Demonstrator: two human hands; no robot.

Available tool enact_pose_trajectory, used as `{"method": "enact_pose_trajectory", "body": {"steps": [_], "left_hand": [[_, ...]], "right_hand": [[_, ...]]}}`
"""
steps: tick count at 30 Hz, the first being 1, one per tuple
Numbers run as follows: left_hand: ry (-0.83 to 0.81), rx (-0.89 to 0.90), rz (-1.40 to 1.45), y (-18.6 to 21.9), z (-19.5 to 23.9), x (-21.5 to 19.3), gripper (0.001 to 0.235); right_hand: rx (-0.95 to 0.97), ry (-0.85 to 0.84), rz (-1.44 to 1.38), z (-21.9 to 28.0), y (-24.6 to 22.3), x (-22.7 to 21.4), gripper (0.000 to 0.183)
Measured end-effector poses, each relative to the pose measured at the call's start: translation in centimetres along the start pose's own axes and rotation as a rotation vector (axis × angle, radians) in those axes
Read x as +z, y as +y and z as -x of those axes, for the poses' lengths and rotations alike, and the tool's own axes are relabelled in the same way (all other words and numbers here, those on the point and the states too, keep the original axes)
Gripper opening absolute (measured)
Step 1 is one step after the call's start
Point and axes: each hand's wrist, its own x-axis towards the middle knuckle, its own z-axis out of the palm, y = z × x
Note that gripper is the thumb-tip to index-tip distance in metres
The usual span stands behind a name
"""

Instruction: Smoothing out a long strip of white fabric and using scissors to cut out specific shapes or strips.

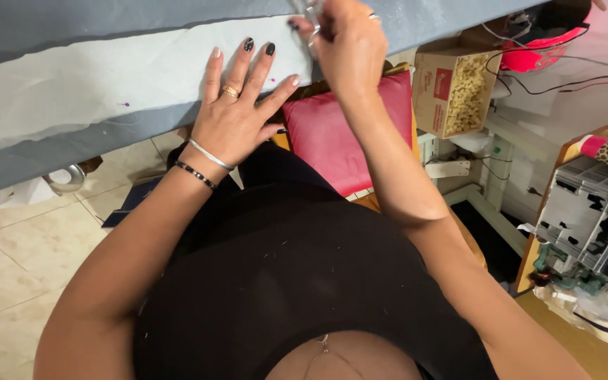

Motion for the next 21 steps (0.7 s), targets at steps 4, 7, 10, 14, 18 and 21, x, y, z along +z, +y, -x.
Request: {"method": "enact_pose_trajectory", "body": {"steps": [4, 7, 10, 14, 18, 21], "left_hand": [[-0.025, 0.000, 0.045, -0.1, -0.3, 0.0, 0.099], [-0.011, -0.005, 0.041, -0.2, -0.3, 0.0, 0.098], [0.040, 0.025, 0.003, -0.6, -0.1, 0.2, 0.100], [0.150, 0.072, -0.104, -0.8, 0.7, 1.8, 0.079], [0.353, 0.067, -0.233, -0.2, -0.5, 1.3, 0.030], [0.425, 0.085, -0.195, -0.4, -1.7, 1.1, 0.012]], "right_hand": [[-0.029, -0.003, -0.011, 0.8, 1.7, -3.1, 0.047], [-0.126, -0.296, -0.309, 4.3, 2.9, -5.9, 0.049], [-0.170, -0.630, -0.564, 9.5, 5.5, -6.5, 0.041], [0.070, -0.964, -0.822, 14.0, 7.0, -6.9, 0.045], [0.053, -1.041, -0.889, 13.7, 7.1, -6.2, 0.047], [0.105, -1.095, -0.942, 13.7, 7.5, -5.5, 0.032]]}}
